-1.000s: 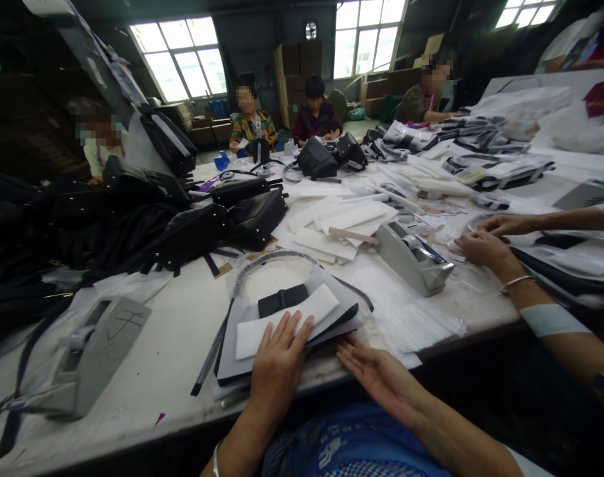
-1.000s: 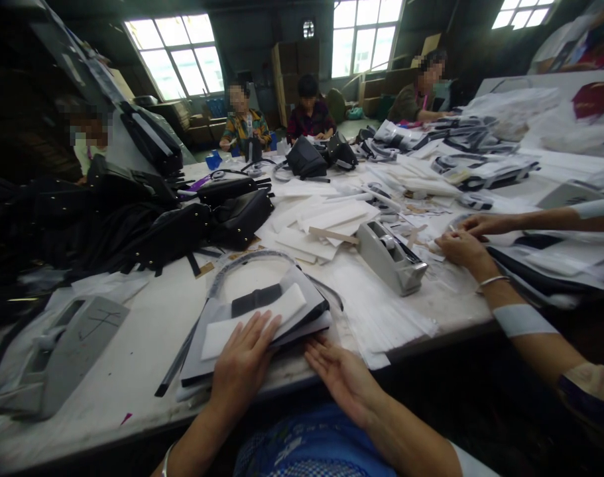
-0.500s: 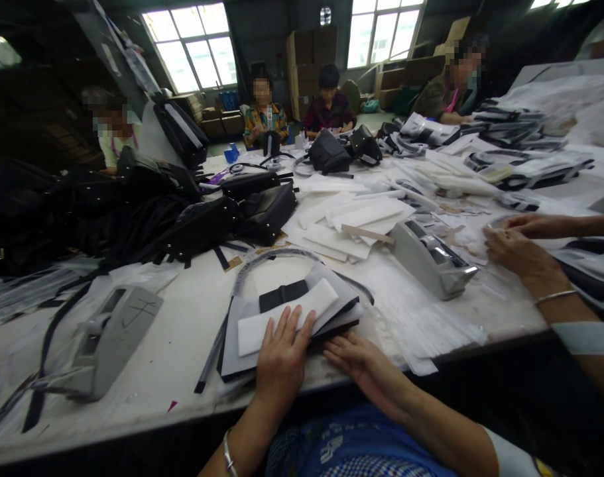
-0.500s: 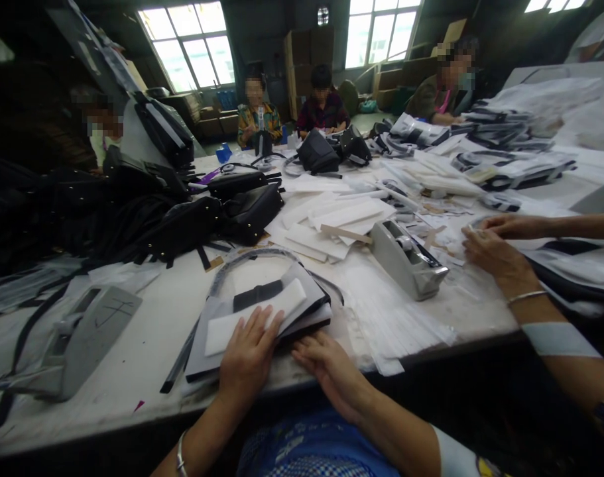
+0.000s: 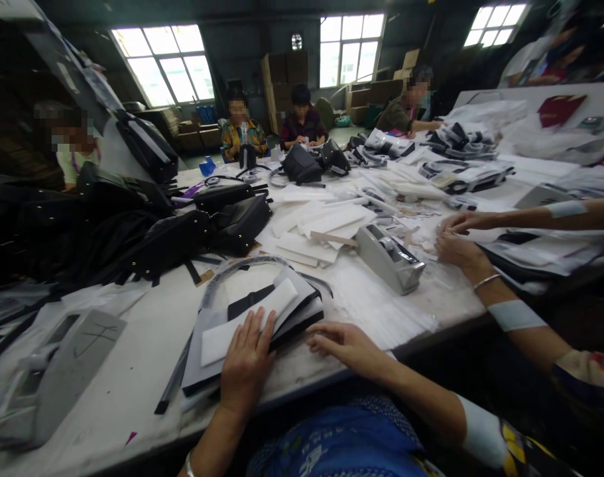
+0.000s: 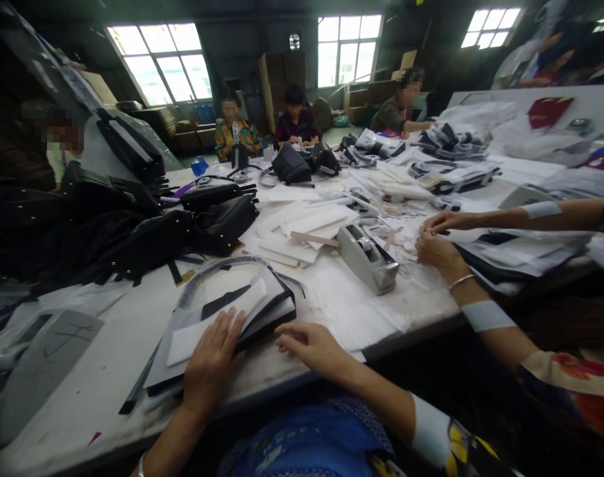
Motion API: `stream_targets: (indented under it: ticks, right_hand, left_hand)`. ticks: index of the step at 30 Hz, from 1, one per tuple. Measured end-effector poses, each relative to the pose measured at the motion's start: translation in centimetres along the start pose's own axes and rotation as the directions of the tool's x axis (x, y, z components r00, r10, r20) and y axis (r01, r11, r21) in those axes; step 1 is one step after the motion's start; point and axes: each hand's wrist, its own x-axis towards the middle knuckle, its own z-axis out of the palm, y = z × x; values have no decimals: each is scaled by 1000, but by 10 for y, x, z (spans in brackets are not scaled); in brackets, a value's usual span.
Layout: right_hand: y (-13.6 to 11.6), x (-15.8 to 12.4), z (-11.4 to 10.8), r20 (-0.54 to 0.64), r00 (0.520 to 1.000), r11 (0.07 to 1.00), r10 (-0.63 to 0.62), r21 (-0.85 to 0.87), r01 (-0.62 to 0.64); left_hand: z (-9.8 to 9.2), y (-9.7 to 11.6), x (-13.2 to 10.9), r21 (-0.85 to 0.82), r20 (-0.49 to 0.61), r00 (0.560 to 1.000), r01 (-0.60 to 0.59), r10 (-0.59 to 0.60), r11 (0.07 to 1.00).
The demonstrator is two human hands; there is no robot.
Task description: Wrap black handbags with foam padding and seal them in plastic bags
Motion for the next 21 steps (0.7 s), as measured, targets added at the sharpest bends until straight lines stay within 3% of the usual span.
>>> stream_targets:
  ticks: [1,2,4,5,7,11,15,21]
  right_hand:
    - [3,0,-22,-85,987,960,-137,-256,111]
    - [6,1,-45,-169,943,850,-287,-500,169]
    - [10,3,-89,-265,877,570,-401,-822,12]
    - [13,5,-107,-296,872,451,-391,-887,-99]
    - [16,7,-129,-338,881,313,-332,-920,-235]
    - [21,12,-134,-359,903,220,-238,-925,-310]
    - [15,17,-133,-422,888,144,-183,-905,-400]
    - [-9,23,-145,-385,917,98,-105,-922,-375]
  left_hand:
    - [-1,0,0,-2,8,1000,13,-13,1000]
    - [-2,1,0,-3,13,1000,23,-23,1000]
    - [-3,3,0,-6,13,999,32,-32,999]
    - [-3,4,0,-8,12,999,33,-33,999]
    - [-2,4,-1,-9,5,999,32,-32,999]
    - [0,4,-2,-3,-1,999,34,-34,999]
    - [1,3,-3,-16,18,999,49,-48,999]
    - [1,3,-2,-22,11,999,50,-50,999]
